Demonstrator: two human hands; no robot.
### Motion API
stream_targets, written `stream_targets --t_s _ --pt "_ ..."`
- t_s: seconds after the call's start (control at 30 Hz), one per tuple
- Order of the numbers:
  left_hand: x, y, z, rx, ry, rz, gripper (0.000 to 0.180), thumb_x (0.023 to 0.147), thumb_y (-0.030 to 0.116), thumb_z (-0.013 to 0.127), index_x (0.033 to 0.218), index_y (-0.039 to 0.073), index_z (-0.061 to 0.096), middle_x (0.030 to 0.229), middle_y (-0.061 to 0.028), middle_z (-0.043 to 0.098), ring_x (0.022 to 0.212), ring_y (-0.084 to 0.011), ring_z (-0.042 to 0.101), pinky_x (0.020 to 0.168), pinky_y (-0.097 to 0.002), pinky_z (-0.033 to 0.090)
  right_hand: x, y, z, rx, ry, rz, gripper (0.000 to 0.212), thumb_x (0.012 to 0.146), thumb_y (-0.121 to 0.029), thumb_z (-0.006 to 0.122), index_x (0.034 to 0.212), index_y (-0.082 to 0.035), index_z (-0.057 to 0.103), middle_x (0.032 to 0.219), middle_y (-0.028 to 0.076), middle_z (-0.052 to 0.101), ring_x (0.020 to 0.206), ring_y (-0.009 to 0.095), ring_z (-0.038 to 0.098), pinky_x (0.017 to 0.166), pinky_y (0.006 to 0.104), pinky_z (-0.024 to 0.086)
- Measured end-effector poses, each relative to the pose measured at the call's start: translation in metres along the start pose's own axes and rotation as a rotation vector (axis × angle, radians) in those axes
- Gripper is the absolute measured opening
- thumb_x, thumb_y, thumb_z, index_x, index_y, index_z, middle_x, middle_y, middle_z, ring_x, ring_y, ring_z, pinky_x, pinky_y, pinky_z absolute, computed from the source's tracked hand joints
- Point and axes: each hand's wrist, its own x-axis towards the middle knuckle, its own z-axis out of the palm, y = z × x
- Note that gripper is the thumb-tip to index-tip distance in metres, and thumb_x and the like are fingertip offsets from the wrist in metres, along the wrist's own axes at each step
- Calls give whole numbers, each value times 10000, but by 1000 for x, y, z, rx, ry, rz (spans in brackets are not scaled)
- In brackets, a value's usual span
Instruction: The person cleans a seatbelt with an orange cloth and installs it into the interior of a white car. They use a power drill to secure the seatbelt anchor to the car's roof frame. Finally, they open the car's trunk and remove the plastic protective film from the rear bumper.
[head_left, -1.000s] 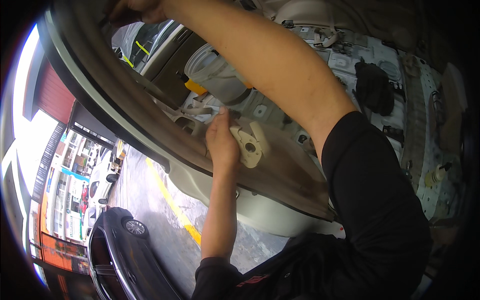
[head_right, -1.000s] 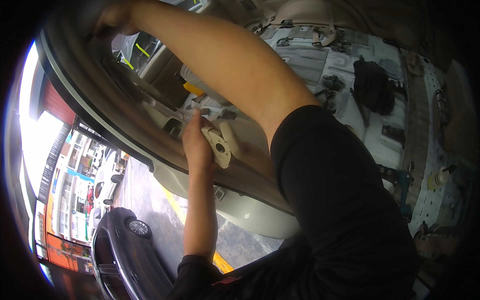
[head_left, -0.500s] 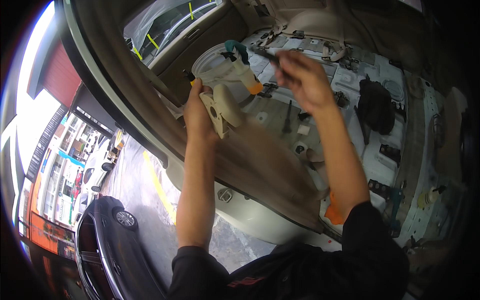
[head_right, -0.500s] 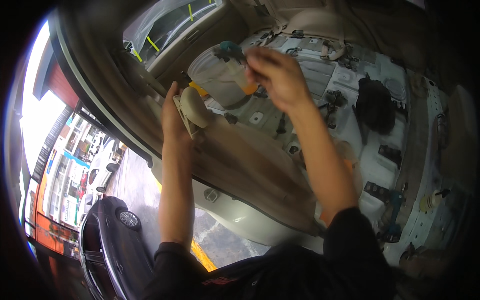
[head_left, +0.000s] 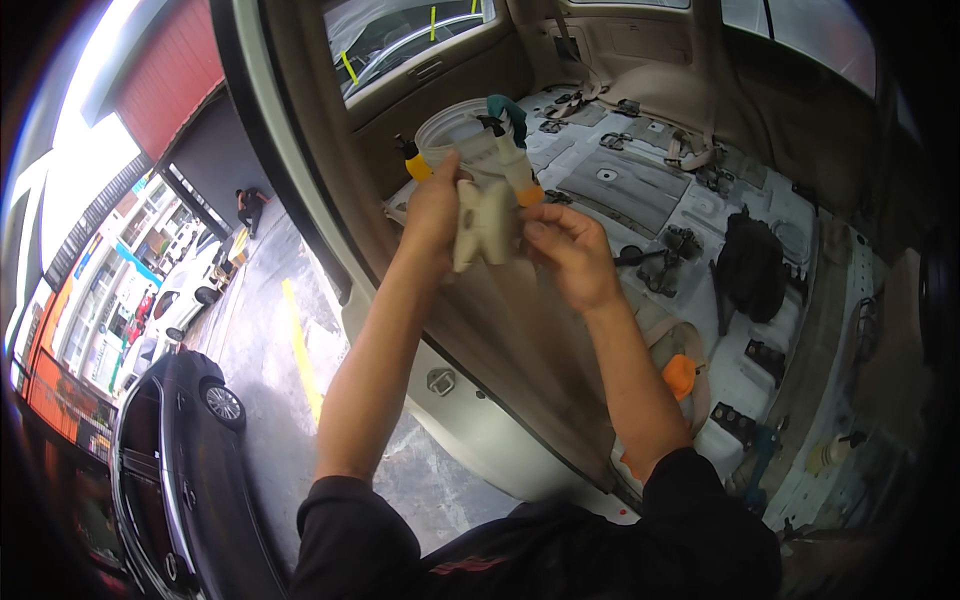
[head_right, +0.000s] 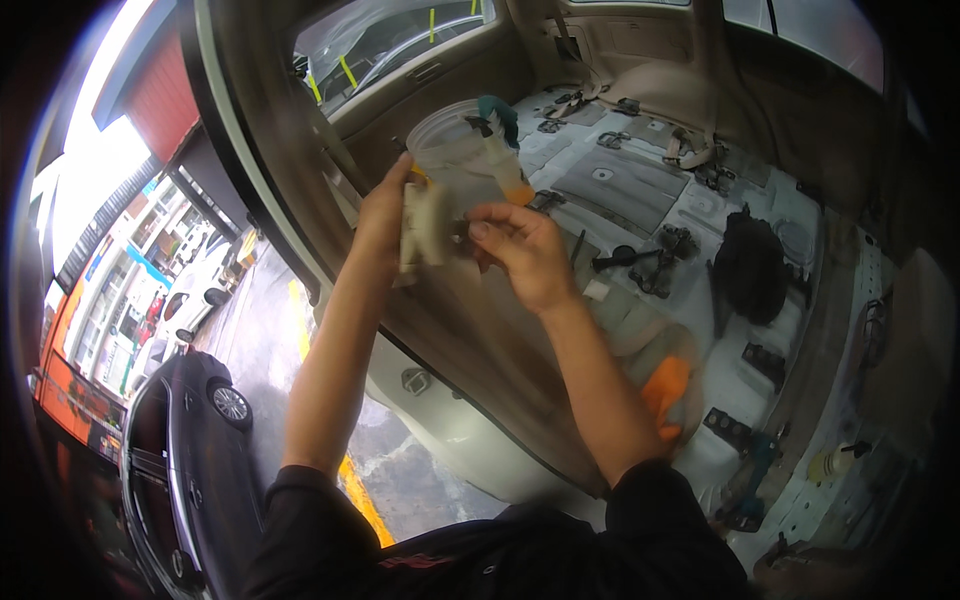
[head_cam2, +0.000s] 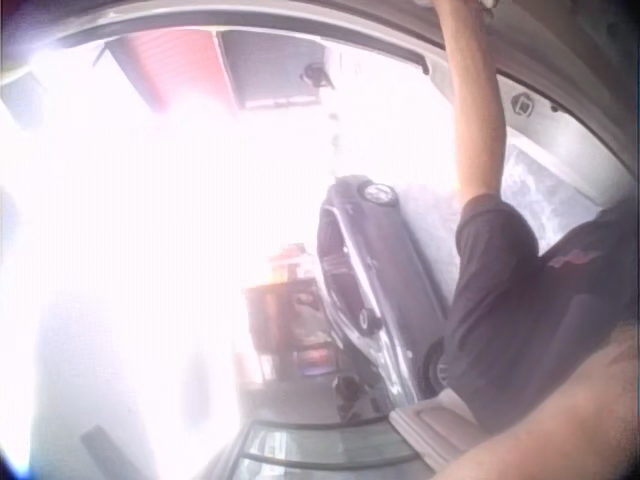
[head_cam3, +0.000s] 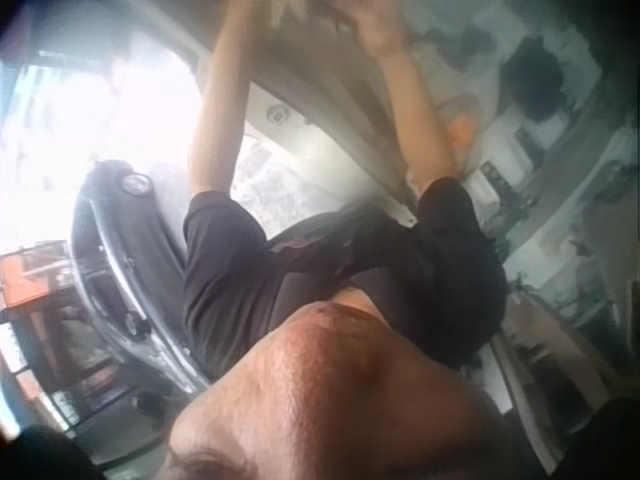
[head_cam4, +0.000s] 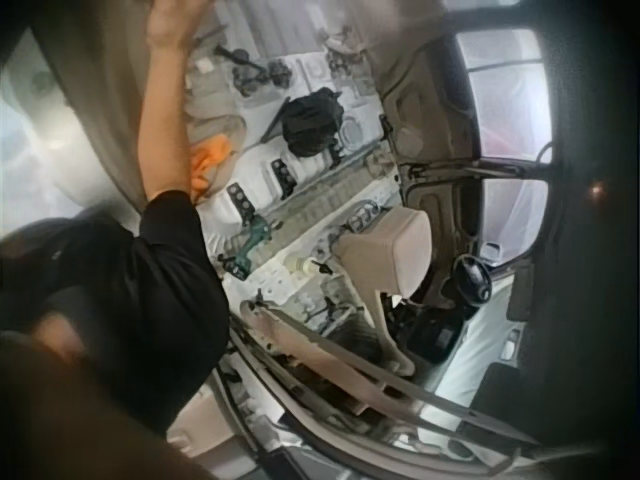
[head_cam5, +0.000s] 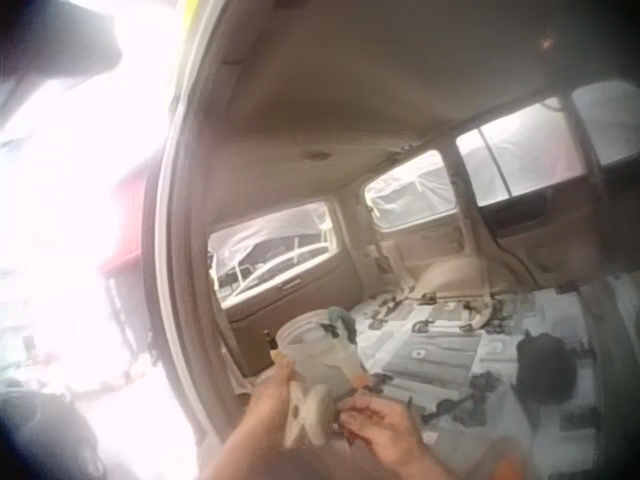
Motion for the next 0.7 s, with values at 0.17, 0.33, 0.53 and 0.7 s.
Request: stream_targets --t_s 0.17,0.33,0.53,0.7 --pt "18 -12 -19 20 -68 -12 378 932 435 544 880 66 606 742 -42 602 622 -159 593 566 -295 490 1 7 12 6 -75 -53 237 888 -146 673 1058 13 631 782 41 626 652 103 572 557 222 449" --pt "12 -9 -7 226 30 21 365 946 384 525 919 32 614 747 -66 593 677 -194 598 633 -305 494 -2 15 20 212 -29 -43 230 887 -167 679 1046 -7 632 790 43 633 635 112 565 538 225 431" --pt "1 -13 -10 62 41 353 289 919 259 534 1035 -3 571 990 -106 601 904 -193 592 758 -305 485 2 19 36 326 166 -101 227 901 -208 650 1056 -43 632 951 18 633 827 114 565 690 239 413" --pt "-58 21 -25 526 -271 985 446 755 150 621 1181 40 543 1133 -111 584 1066 -246 535 899 -365 451 6 21 24 244 249 -67 265 924 -282 602 1065 -59 628 1021 -1 620 927 96 534 753 241 374"
